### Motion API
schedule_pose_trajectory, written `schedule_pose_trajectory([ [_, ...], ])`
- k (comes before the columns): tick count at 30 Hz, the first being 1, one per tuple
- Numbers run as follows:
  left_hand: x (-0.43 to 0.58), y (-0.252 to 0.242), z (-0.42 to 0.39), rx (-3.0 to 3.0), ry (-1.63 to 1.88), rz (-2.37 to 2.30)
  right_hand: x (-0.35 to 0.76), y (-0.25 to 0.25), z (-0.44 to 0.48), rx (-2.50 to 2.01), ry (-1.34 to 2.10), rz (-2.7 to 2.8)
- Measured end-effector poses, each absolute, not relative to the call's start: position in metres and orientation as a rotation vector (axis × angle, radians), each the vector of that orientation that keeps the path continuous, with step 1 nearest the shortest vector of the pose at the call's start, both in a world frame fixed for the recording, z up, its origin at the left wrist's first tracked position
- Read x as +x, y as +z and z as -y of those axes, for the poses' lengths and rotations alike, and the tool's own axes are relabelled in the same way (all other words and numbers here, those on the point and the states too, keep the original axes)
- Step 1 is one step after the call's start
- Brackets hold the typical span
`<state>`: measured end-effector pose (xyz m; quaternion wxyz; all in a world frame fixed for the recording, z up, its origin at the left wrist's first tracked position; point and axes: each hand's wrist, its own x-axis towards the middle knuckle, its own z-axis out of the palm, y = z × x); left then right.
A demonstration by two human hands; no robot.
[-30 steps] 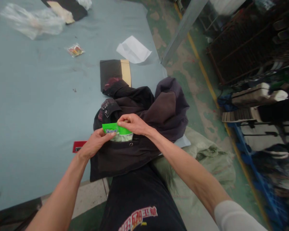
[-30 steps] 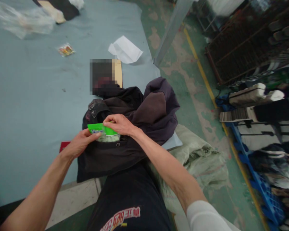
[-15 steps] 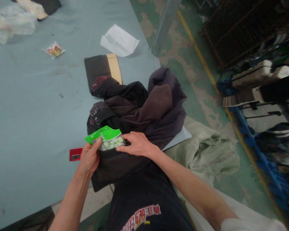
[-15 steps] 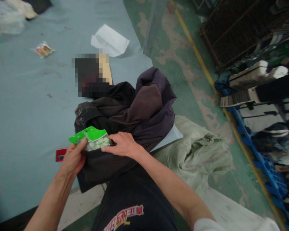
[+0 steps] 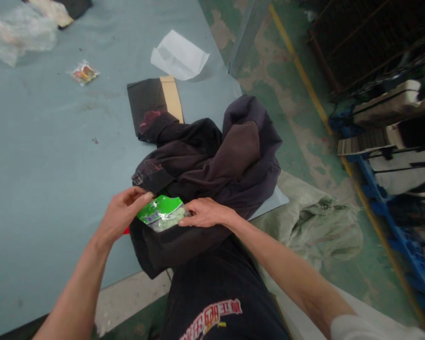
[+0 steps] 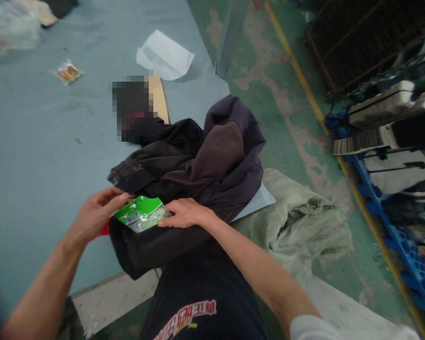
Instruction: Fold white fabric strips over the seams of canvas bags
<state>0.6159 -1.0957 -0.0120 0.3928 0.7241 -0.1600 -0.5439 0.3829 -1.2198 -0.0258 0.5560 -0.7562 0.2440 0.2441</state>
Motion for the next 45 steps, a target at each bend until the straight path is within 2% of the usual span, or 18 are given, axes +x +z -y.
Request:
schedule_pose_trajectory([
  [4, 0.612, -0.009, 1.122, 1.891, -1.626, 0.799, 0.381, -0.025, 1.216, -1.787, 0.543, -0.586],
  [7, 0.599, -0.012, 1.124, 1.889, -1.683, 0.929, 0.376, -0.028, 1.211, -1.764, 0.494, -0.665],
  [14, 0.591, -0.024, 1.113, 1.795, -1.885, 0.764, 0.378, -0.031, 1.198, -1.69, 0.4, -0.868],
  [21, 0.595, -0.029, 1.107, 1.762, -1.896, 0.612, 0.389, -0.018, 1.187, -1.633, 0.376, -1.043],
  [33, 0.61, -0.04, 1.116, 1.757, -2.007, 0.892, 0.396, -0.02, 1.17, -1.597, 0.281, -1.214],
  [45, 0.6, -0.038, 1.108, 1.746, -1.996, 0.861, 0.398, -0.018, 1.177, -1.646, 0.309, -1.118],
])
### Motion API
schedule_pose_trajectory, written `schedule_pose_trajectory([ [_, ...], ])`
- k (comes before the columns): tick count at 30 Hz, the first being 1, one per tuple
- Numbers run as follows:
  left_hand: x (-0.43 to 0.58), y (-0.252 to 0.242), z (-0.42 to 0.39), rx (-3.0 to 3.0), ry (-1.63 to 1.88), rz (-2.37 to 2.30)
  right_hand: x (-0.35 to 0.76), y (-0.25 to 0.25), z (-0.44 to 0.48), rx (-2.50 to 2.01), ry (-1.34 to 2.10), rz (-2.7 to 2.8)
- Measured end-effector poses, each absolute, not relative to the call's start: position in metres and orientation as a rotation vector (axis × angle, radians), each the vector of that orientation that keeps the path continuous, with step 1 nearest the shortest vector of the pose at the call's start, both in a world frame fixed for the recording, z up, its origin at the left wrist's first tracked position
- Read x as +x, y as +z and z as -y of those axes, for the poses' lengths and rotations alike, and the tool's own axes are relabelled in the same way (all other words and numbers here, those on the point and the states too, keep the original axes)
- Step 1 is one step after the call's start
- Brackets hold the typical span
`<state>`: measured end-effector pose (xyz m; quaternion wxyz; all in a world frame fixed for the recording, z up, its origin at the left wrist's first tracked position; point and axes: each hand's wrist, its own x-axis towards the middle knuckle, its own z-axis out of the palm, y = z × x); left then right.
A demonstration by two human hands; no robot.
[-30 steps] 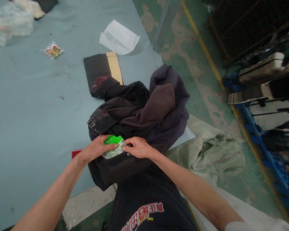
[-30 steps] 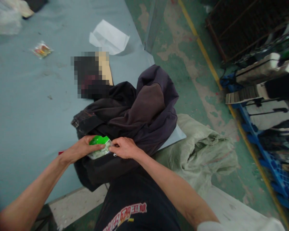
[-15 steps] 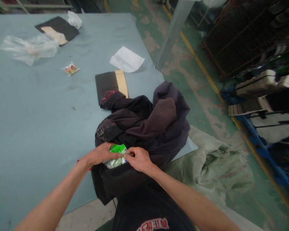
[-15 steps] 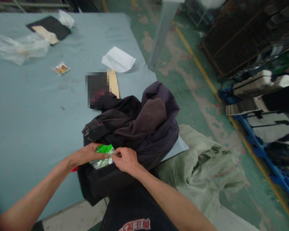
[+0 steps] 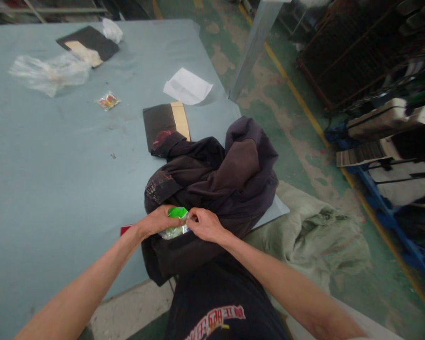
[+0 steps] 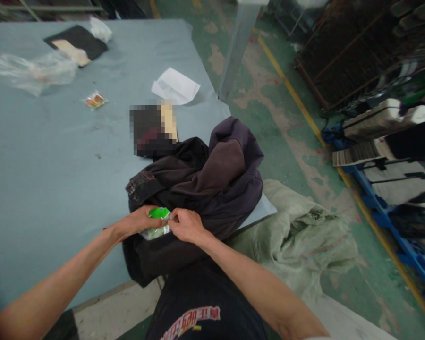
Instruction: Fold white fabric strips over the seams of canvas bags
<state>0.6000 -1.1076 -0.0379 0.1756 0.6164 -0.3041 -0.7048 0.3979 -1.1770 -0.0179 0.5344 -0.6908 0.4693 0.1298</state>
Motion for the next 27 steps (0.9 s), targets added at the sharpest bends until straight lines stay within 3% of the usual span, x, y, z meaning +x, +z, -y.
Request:
schedule_pose_trajectory([
  [10, 0.598, -0.029, 1.111, 1.73, -1.967, 0.729, 0.399, -0.023, 1.174, -1.672, 0.266, -1.146],
  [27, 0.604, -0.041, 1.111, 1.768, -1.881, 0.964, 0.392, -0.033, 1.17, -1.797, 0.119, -1.012],
])
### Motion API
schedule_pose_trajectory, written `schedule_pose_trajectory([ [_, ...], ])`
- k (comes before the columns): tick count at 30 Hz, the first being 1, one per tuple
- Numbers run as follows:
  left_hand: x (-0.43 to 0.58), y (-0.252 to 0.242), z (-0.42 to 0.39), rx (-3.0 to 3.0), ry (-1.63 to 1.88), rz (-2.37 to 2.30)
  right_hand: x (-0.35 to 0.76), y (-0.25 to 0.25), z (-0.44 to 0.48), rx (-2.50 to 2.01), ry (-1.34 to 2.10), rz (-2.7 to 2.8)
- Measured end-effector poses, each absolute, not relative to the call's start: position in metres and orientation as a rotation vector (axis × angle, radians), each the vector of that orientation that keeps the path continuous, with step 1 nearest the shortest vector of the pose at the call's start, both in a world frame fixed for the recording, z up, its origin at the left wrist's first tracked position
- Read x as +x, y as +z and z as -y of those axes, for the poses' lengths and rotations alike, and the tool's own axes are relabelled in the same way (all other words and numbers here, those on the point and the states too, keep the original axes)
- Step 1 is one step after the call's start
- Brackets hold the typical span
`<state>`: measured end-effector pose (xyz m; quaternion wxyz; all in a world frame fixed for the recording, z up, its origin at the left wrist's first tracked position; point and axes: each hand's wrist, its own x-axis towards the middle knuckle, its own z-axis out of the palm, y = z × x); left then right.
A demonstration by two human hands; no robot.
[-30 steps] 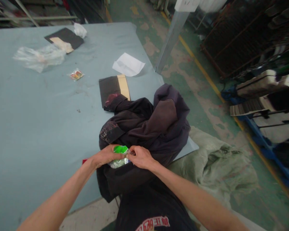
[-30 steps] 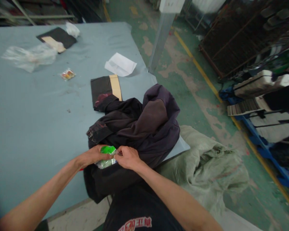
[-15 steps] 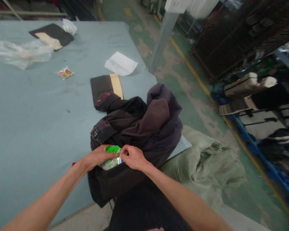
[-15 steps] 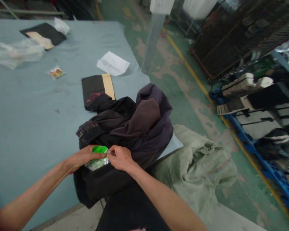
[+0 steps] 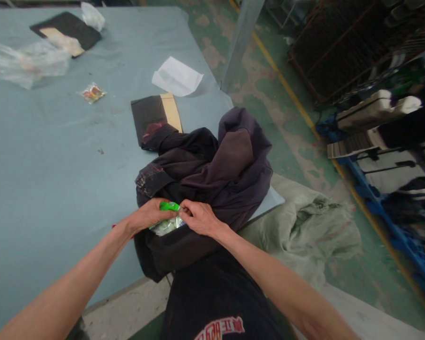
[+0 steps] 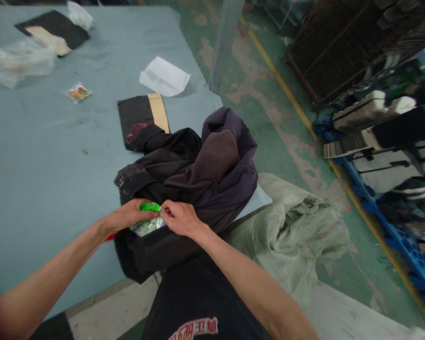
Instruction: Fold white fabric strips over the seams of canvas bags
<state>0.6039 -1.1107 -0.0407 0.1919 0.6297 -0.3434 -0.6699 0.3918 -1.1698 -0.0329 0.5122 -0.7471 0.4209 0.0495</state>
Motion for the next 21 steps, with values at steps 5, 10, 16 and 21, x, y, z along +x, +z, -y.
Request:
schedule_pose_trajectory([
  [5, 0.606, -0.051, 1.108, 1.746, -1.869, 1.054, 0.393, -0.034, 1.168, -1.812, 0.106, -1.036],
  [10, 0.609, -0.054, 1.105, 1.73, -1.867, 1.134, 0.398, -0.035, 1.17, -1.802, 0.1, -1.053],
  [16, 0.614, -0.051, 1.106, 1.719, -1.847, 1.208, 0.4, -0.035, 1.175, -1.728, 0.038, -0.959],
  [21, 0.613, -0.046, 1.106, 1.748, -1.787, 1.252, 0.402, -0.042, 1.175, -1.655, 0.018, -0.944],
])
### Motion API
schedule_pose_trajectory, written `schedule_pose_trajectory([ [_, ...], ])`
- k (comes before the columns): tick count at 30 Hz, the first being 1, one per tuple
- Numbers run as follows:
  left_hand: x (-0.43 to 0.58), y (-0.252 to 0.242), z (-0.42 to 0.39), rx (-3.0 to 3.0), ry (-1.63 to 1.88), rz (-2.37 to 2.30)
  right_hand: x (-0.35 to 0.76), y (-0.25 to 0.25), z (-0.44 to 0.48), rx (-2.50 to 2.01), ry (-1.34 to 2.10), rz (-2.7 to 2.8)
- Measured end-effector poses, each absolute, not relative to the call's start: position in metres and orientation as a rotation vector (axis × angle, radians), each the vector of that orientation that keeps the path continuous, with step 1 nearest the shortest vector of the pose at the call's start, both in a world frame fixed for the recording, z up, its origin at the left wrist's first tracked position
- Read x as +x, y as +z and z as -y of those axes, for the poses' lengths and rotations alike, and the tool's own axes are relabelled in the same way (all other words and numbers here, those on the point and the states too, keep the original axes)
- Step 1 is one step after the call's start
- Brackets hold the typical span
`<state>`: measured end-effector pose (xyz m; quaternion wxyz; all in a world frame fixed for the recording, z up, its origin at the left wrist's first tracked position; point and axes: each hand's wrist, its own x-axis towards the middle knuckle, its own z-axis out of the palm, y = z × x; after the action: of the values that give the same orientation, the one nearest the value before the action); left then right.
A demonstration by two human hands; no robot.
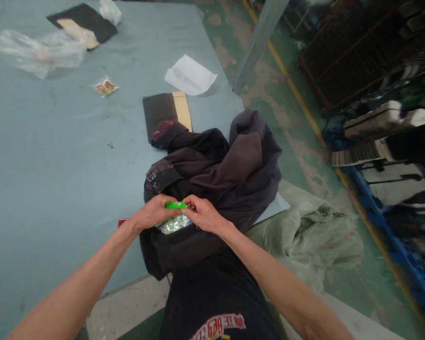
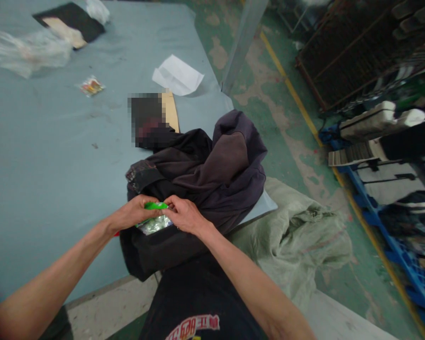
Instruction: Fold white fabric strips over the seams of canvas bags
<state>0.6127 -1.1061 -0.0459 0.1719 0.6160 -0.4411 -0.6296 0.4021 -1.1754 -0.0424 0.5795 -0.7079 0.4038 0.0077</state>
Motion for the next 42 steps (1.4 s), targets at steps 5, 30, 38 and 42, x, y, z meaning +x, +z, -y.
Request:
schedule_pose_trajectory([
  [5, 0.614, -0.032, 1.111, 1.791, -1.678, 1.312, 0.402, -0.048, 1.177, -1.638, 0.019, -0.979],
  [30, 0.617, -0.034, 1.119, 1.714, -1.57, 1.55, 0.403, -0.037, 1.179, -1.766, 0.076, -1.006],
  [38, 0.615, -0.018, 1.126, 1.728, -1.512, 1.523, 0.408, -0.039, 1.175, -1.849, 0.095, -1.054],
  [42, 0.616, -0.013, 1.129, 1.737, -1.522, 1.345, 0.404, -0.041, 1.176, -1.857, 0.114, -1.029],
])
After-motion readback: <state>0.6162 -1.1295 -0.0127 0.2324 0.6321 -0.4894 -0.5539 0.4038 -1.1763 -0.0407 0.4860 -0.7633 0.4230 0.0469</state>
